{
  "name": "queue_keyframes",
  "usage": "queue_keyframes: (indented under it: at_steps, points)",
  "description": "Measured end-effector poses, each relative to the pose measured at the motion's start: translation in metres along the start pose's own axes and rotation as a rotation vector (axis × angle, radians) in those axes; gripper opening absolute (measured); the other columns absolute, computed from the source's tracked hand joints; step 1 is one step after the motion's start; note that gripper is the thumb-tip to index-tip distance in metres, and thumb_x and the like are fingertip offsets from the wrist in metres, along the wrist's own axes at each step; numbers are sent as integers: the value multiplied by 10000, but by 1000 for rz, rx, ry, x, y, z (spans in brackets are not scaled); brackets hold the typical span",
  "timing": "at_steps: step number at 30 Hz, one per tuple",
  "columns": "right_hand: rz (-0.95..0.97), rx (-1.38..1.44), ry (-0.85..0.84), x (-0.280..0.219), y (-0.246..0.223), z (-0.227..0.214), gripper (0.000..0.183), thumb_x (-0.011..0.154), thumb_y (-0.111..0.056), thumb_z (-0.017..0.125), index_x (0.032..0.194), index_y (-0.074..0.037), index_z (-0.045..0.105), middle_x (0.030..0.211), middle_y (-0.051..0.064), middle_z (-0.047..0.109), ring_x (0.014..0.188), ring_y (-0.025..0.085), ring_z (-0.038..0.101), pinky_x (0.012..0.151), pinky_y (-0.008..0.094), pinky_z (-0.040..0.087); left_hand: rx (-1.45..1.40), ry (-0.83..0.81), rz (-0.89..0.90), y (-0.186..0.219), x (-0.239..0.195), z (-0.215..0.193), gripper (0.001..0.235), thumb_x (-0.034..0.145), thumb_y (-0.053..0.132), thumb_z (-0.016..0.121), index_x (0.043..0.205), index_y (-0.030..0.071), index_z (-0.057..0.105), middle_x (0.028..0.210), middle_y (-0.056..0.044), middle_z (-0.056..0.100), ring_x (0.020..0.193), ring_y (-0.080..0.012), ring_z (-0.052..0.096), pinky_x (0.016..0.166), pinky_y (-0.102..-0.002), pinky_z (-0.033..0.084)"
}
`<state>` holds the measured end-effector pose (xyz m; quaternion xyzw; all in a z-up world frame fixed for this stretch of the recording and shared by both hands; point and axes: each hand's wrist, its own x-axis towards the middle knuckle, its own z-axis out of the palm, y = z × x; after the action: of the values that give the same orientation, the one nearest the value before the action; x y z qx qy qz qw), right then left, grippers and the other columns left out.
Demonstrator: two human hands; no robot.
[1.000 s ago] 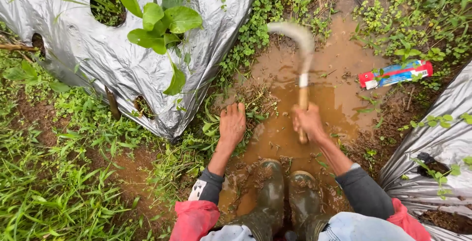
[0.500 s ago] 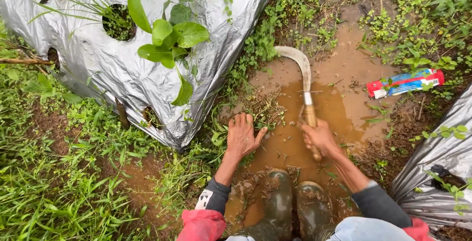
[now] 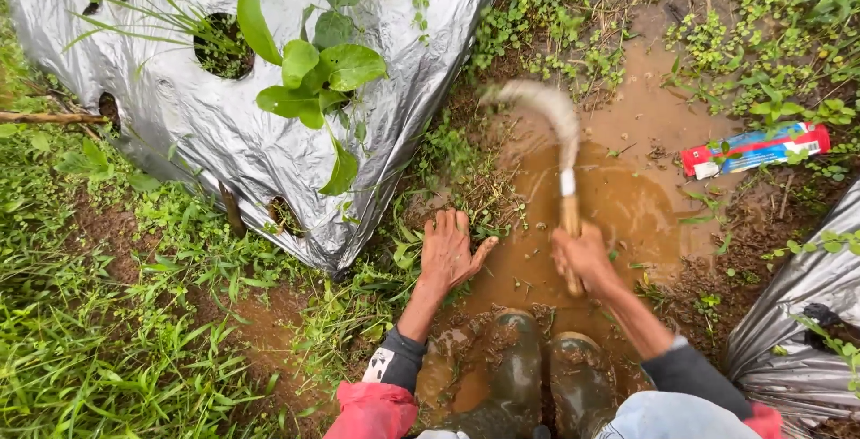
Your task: Using a hand sickle to cut weeds and grass between rows of crops in a muddy field.
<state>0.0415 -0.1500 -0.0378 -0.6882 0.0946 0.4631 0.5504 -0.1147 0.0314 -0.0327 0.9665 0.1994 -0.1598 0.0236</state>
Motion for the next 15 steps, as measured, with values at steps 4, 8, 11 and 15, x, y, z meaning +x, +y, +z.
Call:
queue_keyframes:
  at_steps: [4, 8, 11, 15]
  points:
    - [-56, 127, -6, 32, -7, 13, 93, 871, -74, 610, 793, -61, 561, 503, 22, 499, 368, 109, 494, 345, 308, 465, -19, -4, 4, 0, 0, 2, 799, 963, 716, 248, 1137, -17, 514, 1020, -192, 540, 1007, -347, 549, 894, -472, 435]
    - [41, -136, -163, 3, 28, 0, 72, 880, -12, 618, 883, 55, 590, 489, 139, 538, 342, 220, 527, 316, 369, 459, -38, 11, 10, -4, 1, 2, 810, 970, 714, 236, 1130, -27, 521, 1016, -205, 546, 1020, -358, 550, 904, -479, 434]
    - [57, -76, -107, 1, 13, 6, 64, 908, -28, 594, 909, 35, 580, 520, 102, 520, 371, 179, 511, 339, 335, 466, -16, 0, 5, -4, -1, 10, 806, 959, 722, 232, 1131, -13, 516, 1016, -186, 544, 1023, -348, 546, 896, -477, 431]
    - [-53, -15, -80, 31, -6, 18, 65, 931, -65, 583, 883, -21, 575, 525, 52, 522, 389, 139, 523, 356, 310, 490, 4, 5, -2, -3, 1, 12, 803, 944, 745, 208, 1092, 14, 506, 992, -158, 533, 1009, -338, 549, 870, -468, 430]
